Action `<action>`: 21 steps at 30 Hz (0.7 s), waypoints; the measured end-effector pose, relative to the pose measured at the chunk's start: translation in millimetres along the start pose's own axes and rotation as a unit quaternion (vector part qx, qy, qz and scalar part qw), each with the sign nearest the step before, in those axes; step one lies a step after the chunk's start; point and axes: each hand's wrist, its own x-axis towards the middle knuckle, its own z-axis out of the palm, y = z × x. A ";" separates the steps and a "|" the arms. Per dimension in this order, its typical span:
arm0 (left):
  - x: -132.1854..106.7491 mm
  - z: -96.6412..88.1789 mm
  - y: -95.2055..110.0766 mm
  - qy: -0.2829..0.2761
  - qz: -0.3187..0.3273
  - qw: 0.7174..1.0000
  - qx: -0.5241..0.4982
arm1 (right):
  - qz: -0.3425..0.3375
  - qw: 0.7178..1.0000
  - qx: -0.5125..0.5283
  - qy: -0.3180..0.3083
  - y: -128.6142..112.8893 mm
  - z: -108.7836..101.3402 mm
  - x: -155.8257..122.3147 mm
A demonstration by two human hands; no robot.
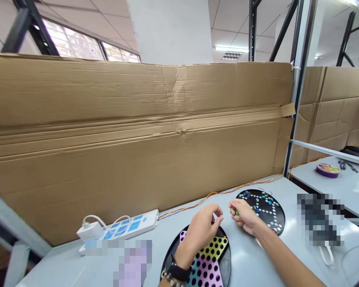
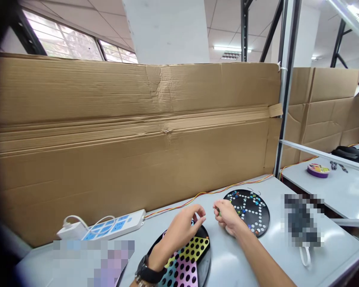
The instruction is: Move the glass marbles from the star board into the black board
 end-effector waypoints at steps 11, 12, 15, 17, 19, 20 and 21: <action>-8.8 15.1 12.9 -0.170 -0.098 0.975 0.104 | -0.104 0.787 -0.585 0.167 8.3 -44.3 5.0; -8.6 15.6 12.5 -0.172 -0.100 0.975 0.101 | -0.102 0.778 -0.597 0.167 8.3 -44.1 4.8; -7.6 15.9 10.6 -0.186 -0.099 0.974 0.087 | -0.096 0.755 -0.623 0.179 4.7 -41.0 1.5; -7.0 16.0 9.6 -0.199 -0.095 0.972 0.079 | -0.097 0.747 -0.629 0.192 0.7 -38.6 -1.5; -7.0 16.4 9.2 -0.211 -0.091 0.970 0.077 | -0.105 0.747 -0.624 0.205 -2.6 -36.9 -3.8; -7.3 16.8 9.1 -0.215 -0.090 0.969 0.077 | -0.113 0.751 -0.617 0.208 -3.5 -36.2 -4.5; -7.7 17.1 9.0 -0.220 -0.089 0.968 0.077 | -0.120 0.757 -0.607 0.210 -3.8 -35.5 -4.8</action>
